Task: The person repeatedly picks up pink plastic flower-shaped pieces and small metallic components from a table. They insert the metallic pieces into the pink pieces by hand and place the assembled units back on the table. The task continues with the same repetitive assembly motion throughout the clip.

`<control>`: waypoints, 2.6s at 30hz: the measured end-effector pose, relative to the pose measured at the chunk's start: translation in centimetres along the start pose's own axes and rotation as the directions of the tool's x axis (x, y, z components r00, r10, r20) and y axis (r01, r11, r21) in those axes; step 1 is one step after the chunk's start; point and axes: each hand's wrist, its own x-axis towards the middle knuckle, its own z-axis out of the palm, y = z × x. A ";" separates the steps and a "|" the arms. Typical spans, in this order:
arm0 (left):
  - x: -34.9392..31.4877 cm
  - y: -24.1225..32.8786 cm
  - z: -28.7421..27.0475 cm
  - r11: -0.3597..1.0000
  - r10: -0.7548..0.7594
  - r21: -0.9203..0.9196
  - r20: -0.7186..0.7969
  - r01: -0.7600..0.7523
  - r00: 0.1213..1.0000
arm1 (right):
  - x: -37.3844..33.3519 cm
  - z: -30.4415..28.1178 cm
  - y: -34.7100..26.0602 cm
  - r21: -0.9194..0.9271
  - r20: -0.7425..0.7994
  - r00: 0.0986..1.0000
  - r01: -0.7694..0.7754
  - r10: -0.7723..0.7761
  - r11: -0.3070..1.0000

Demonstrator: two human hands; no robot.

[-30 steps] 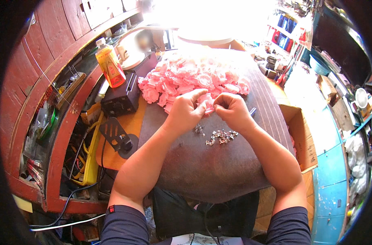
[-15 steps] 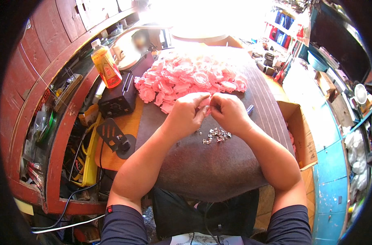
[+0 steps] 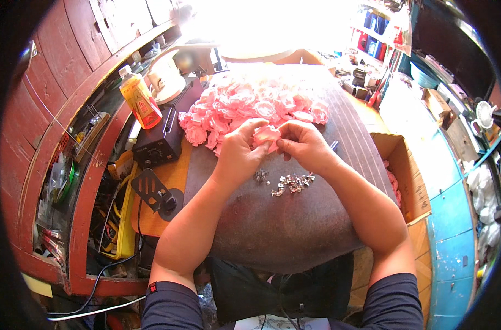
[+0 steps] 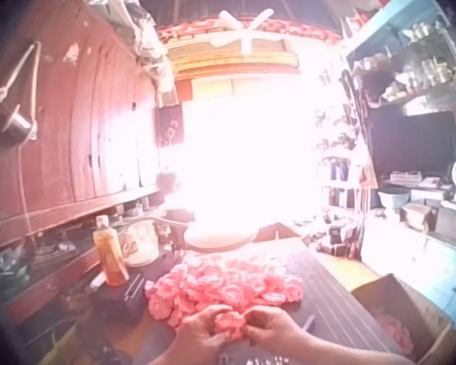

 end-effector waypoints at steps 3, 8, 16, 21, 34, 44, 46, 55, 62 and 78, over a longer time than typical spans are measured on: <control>0.0 0.0 -0.1 1.000 -0.002 0.029 0.004 0.002 1.000 | -0.1 0.5 0.1 0.018 -0.043 0.999 0.015 -0.014 1.000; 0.1 -0.1 -0.2 0.999 -0.031 0.040 0.022 0.030 0.999 | 0.0 0.5 0.1 -0.018 -0.039 0.999 0.000 0.000 1.000; -0.3 0.6 0.2 0.990 0.080 0.119 -0.012 -0.078 0.997 | -0.2 0.6 0.5 -0.230 -0.065 0.991 0.095 -0.113 0.968; -0.4 1.3 0.1 0.986 0.134 0.104 -0.014 -0.132 0.991 | -0.6 1.0 -1.0 -0.135 -0.055 0.991 0.112 -0.120 0.985; 1.1 0.1 -1.1 0.991 -0.034 -0.131 -0.267 -0.001 0.963 | -0.6 1.1 0.5 -0.672 0.272 0.926 0.378 -0.263 0.637; 0.8 0.5 -1.1 0.990 -0.142 -0.024 -0.150 0.140 0.978 | -0.5 1.0 0.9 -0.721 0.248 0.937 0.349 -0.246 0.599; 0.6 0.8 -1.3 0.987 -0.159 -0.027 -0.073 0.157 0.985 | -0.1 0.0 0.1 -0.637 0.124 0.941 0.320 -0.316 0.701; 0.1 1.1 -1.1 0.921 0.094 0.342 0.267 -0.185 0.959 | -0.1 -0.4 -0.4 -0.149 0.060 0.993 0.114 -0.106 0.982; -0.1 1.1 -1.1 0.873 0.116 0.423 0.304 -0.243 0.946 | 0.0 -0.9 -0.3 -0.087 0.067 0.998 -0.001 0.007 0.996; -0.2 1.9 -0.5 0.979 -0.158 0.154 0.150 0.135 0.976 | -0.4 -0.8 -1.4 -0.215 -0.079 0.991 0.093 -0.112 0.972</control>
